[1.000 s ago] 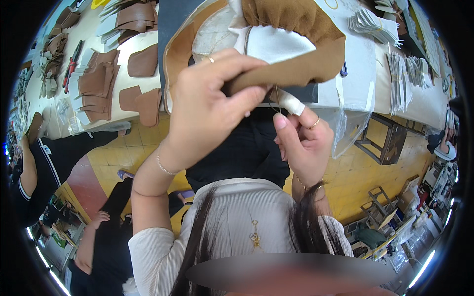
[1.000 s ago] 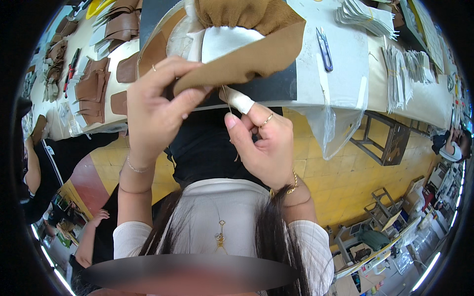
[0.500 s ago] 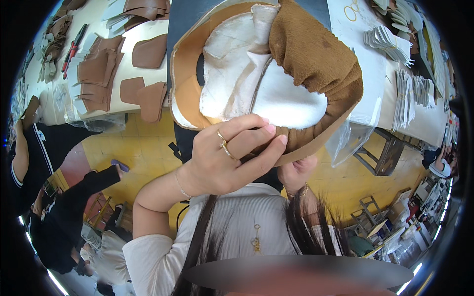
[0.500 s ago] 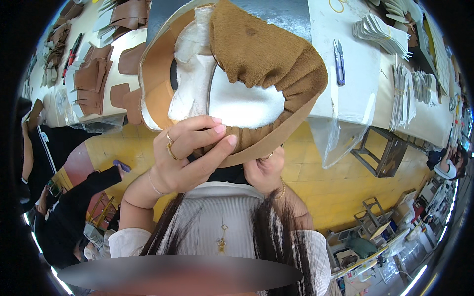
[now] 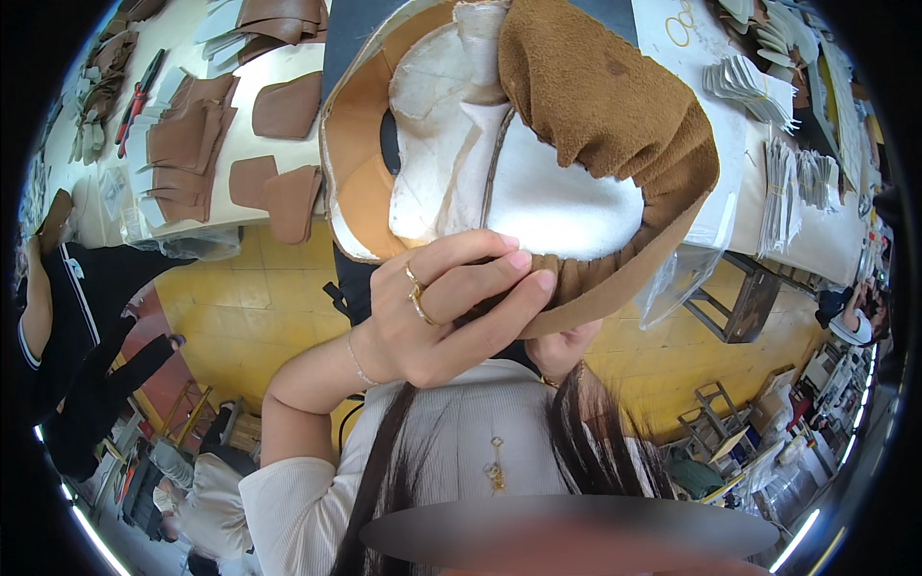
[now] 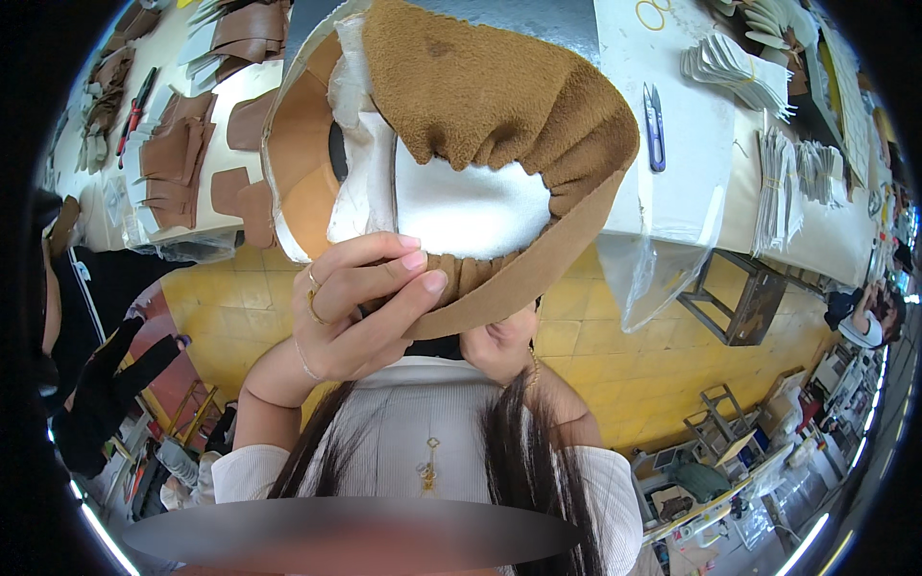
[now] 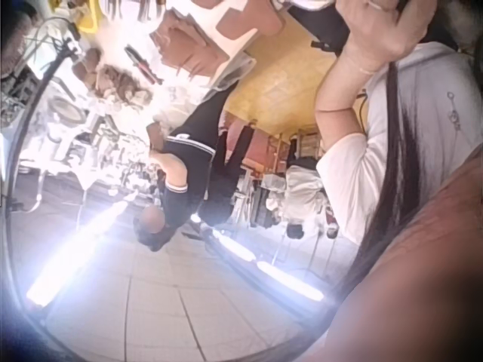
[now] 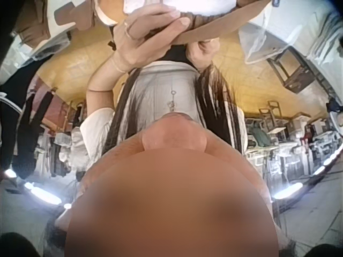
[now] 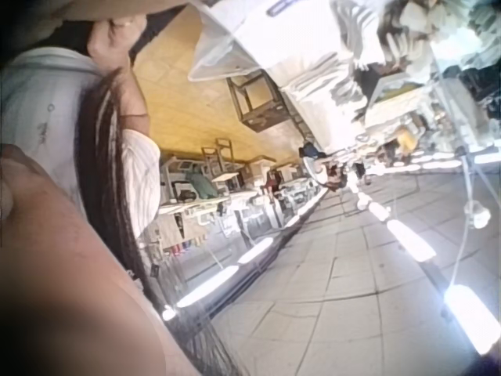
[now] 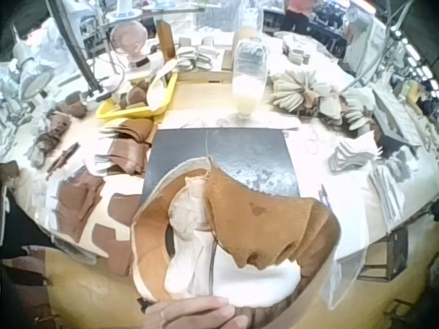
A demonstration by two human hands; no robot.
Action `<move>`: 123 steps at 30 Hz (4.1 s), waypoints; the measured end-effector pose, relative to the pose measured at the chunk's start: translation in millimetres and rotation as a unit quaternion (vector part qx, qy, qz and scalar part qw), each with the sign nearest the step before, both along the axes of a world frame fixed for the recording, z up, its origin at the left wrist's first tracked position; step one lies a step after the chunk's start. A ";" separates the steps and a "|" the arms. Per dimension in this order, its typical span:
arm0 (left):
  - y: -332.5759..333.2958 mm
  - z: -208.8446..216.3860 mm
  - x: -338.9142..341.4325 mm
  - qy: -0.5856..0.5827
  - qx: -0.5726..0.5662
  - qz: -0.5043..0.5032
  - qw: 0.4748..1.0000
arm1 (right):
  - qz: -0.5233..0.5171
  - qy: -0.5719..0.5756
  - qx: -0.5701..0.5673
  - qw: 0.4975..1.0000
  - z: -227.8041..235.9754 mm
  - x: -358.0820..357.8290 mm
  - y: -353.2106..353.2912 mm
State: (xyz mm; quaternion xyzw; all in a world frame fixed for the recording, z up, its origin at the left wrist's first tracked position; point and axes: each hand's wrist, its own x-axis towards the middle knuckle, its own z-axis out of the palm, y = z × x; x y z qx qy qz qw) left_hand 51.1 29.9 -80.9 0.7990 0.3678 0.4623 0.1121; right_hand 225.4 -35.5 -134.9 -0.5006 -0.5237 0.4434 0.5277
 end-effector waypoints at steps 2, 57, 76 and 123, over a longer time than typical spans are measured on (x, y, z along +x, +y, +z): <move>-0.7 1.0 1.0 -0.002 -0.002 0.002 1.000 | 0.008 0.019 0.003 1.000 1.7 -2.5 1.5; 1.6 4.9 10.4 0.017 0.047 -0.003 0.999 | 0.009 0.006 0.029 1.000 19.2 -5.1 12.6; 2.1 0.4 11.0 -0.013 0.076 0.020 0.997 | -0.061 0.041 -0.055 0.996 23.8 -15.6 9.4; 79.4 67.6 -14.0 -0.286 -0.416 0.003 0.863 | 0.028 -0.069 0.013 0.997 93.6 -23.4 103.4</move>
